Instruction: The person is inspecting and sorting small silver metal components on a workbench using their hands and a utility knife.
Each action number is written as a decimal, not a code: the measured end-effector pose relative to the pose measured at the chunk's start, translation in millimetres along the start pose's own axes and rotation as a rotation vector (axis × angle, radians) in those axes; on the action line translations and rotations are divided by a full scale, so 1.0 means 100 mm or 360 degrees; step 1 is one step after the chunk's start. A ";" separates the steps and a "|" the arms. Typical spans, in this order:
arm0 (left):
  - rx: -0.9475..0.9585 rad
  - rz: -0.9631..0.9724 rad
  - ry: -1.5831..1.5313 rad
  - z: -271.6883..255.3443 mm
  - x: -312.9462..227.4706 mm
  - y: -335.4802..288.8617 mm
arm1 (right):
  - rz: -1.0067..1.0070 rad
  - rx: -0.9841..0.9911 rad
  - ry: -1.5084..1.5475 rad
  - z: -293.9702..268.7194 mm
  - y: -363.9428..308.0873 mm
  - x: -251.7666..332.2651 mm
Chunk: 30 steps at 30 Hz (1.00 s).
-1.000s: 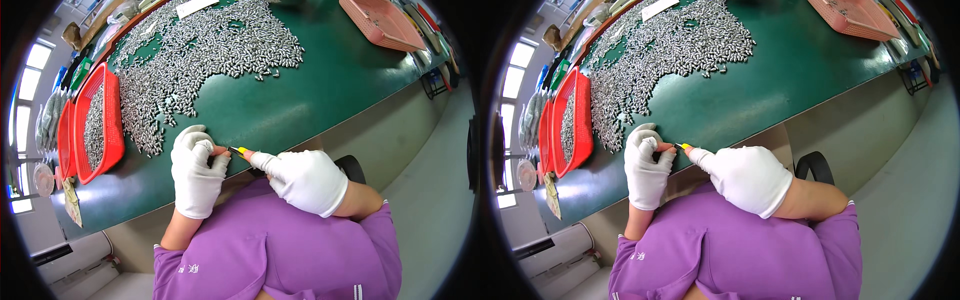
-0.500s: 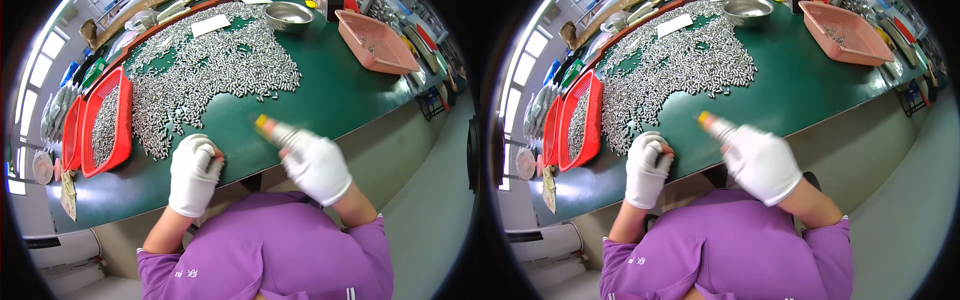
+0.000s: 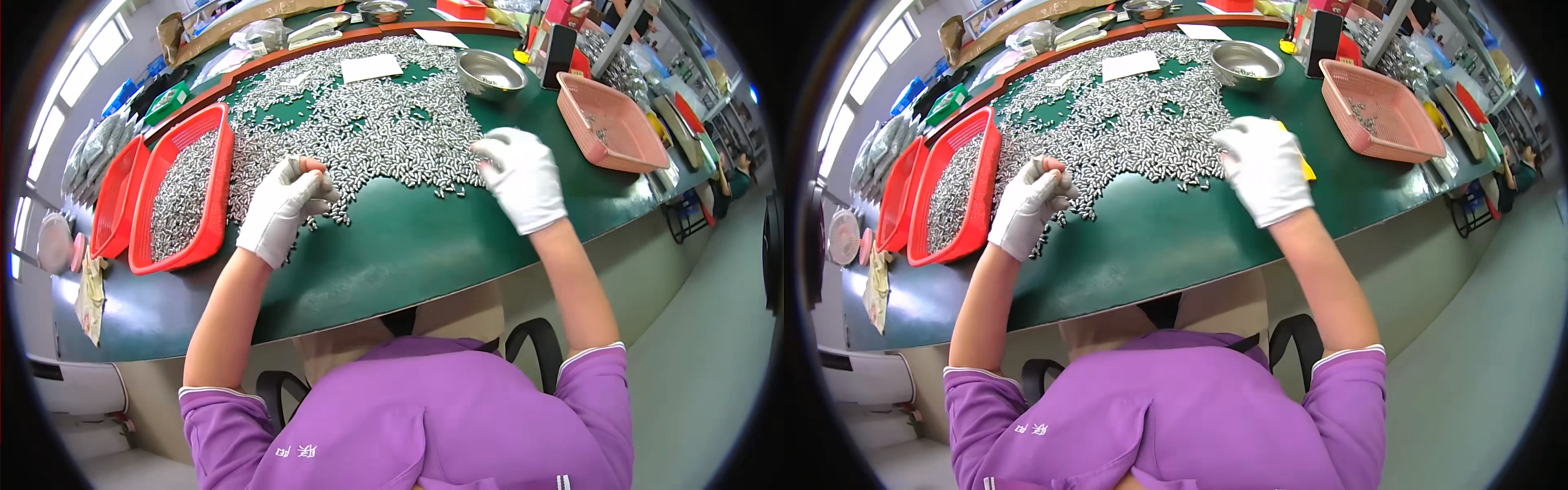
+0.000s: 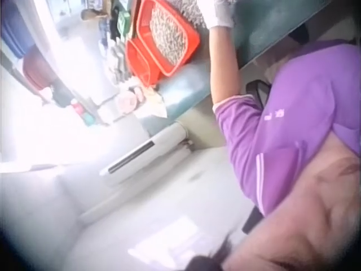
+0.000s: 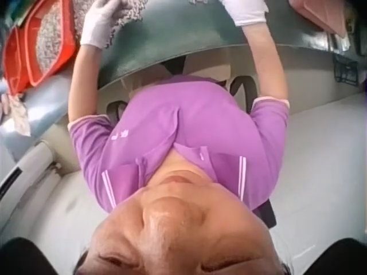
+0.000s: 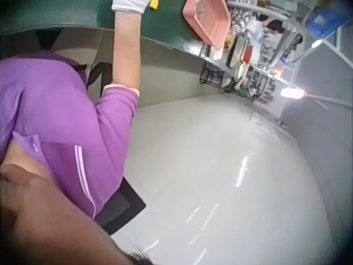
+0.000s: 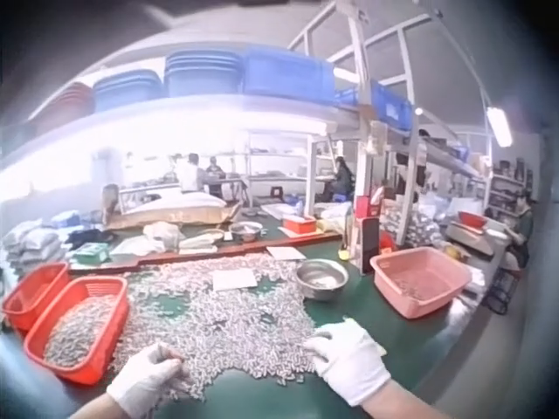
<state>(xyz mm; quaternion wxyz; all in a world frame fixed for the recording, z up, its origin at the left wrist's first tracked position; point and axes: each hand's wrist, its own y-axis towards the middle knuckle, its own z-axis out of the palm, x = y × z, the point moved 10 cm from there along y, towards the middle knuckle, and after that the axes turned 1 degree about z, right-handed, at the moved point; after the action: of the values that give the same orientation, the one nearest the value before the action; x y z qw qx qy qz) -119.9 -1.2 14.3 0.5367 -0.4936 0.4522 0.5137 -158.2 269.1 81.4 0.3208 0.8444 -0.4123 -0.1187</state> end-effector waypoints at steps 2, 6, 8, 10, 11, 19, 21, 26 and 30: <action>0.0022 0.0021 -0.0078 -0.05 0.05 -0.01 | -0.0202 0.0157 0.0194 0.15 0.21 0.55; 0.0158 0.0039 -0.0248 -0.03 0.10 -0.05 | -0.0305 0.0434 0.0352 0.69 0.45 0.94; 0.0161 0.0047 -0.0372 -0.05 0.13 -0.04 | -0.0308 0.0503 0.0326 0.90 0.53 1.00; 0.0118 -0.0014 -0.0469 -0.04 0.14 -0.06 | -0.0333 0.0536 0.0353 0.99 0.55 1.02; 0.0112 -0.0055 -0.0486 -0.03 0.16 -0.07 | -0.0328 0.0517 0.0395 0.99 0.55 1.01; 0.0297 -0.0351 -0.0754 0.17 0.28 -0.18 | -0.0328 0.0568 0.0492 0.96 0.47 0.98; 0.0342 -0.0379 -0.0830 0.23 0.29 -0.21 | -0.0304 0.0578 0.0444 0.94 0.45 0.99; 0.0377 -0.0493 -0.0745 0.31 0.36 -0.28 | 0.0010 0.0625 0.1238 0.81 0.44 1.05; 0.0384 -0.0569 -0.0616 0.37 0.37 -0.30 | 0.0085 0.0726 0.1536 0.74 0.38 1.18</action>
<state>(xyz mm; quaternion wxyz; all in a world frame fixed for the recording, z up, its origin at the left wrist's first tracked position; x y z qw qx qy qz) -88.6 40.1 -16.6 0.7498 -0.3909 0.3049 0.4382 -141.5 127.8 56.9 0.2852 0.8405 -0.2544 0.3840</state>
